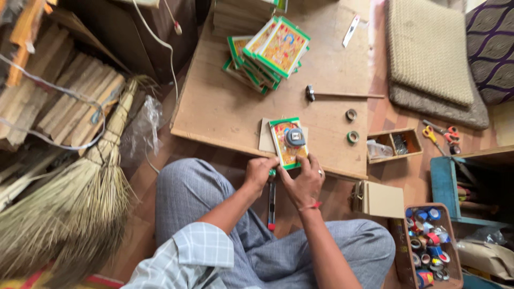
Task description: The person sits on the floor at a low table and assembles small framed religious prints. They place a print on a cardboard backing, fold the backing over, apply green tape along the edges by hand, and stack the finished framed pieces with the others on the table.
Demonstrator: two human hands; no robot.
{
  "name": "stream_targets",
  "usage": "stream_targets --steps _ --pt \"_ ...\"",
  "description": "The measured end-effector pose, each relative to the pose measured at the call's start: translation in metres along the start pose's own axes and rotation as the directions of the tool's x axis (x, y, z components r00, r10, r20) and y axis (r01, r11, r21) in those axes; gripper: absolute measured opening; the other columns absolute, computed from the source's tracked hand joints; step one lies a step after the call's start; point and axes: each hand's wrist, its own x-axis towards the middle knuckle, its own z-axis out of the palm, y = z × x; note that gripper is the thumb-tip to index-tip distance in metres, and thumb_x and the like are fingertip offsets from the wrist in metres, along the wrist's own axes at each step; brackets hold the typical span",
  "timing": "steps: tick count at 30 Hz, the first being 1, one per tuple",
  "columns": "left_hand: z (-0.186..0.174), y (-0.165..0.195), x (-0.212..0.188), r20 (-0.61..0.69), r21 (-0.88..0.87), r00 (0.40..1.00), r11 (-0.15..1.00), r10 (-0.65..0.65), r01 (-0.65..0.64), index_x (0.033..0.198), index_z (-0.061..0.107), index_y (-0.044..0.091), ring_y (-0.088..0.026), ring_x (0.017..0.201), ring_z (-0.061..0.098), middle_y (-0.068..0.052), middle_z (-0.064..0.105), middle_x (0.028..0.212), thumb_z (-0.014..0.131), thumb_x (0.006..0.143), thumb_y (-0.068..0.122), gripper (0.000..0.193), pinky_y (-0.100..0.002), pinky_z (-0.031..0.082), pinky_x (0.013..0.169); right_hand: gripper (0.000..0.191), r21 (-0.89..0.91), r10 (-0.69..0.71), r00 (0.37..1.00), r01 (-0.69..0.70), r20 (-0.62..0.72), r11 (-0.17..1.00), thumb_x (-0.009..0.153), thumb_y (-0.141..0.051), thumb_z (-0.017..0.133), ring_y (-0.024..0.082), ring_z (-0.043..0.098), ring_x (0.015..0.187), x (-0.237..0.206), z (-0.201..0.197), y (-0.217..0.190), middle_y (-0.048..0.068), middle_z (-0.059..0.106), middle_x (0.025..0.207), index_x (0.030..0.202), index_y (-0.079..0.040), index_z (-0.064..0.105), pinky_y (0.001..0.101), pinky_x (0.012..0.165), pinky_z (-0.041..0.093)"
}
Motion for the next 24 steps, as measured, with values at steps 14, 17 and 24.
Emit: stream_targets --steps 14,17,24 --pt "0.003 0.013 -0.006 0.170 -0.044 0.984 0.997 -0.055 0.064 0.078 0.073 0.003 -0.010 0.048 0.053 0.000 0.059 0.059 0.078 0.083 0.013 0.012 -0.026 0.038 0.044 0.042 0.178 0.274 0.946 -0.244 -0.171 0.953 0.076 -0.031 0.081 0.033 0.073 0.093 0.080 0.012 0.030 0.016 0.075 0.103 0.111 -0.009 0.074 0.0419 0.086 0.056" --pt "0.004 0.018 -0.009 0.176 -0.019 0.984 0.999 -0.033 0.037 0.077 0.072 0.003 -0.009 0.051 0.056 -0.001 0.061 0.061 0.078 0.083 0.012 0.013 -0.025 0.041 0.048 0.041 0.008 0.172 0.914 -0.181 -0.368 0.983 0.076 -0.032 0.084 0.034 0.071 0.091 0.063 -0.001 0.055 0.016 0.075 0.101 0.107 -0.007 0.075 0.0429 0.082 0.054" --pt "0.004 0.032 -0.010 0.318 -0.097 0.946 0.995 0.064 -0.035 0.082 0.074 0.002 -0.009 0.052 0.054 0.001 0.060 0.062 0.078 0.085 0.017 0.016 -0.025 0.039 0.050 0.031 0.806 0.420 0.740 -0.591 0.526 0.033 0.093 -0.014 0.070 0.016 0.061 0.059 0.046 -0.016 0.060 0.005 0.074 0.087 0.122 0.000 0.072 0.0268 0.048 0.042"
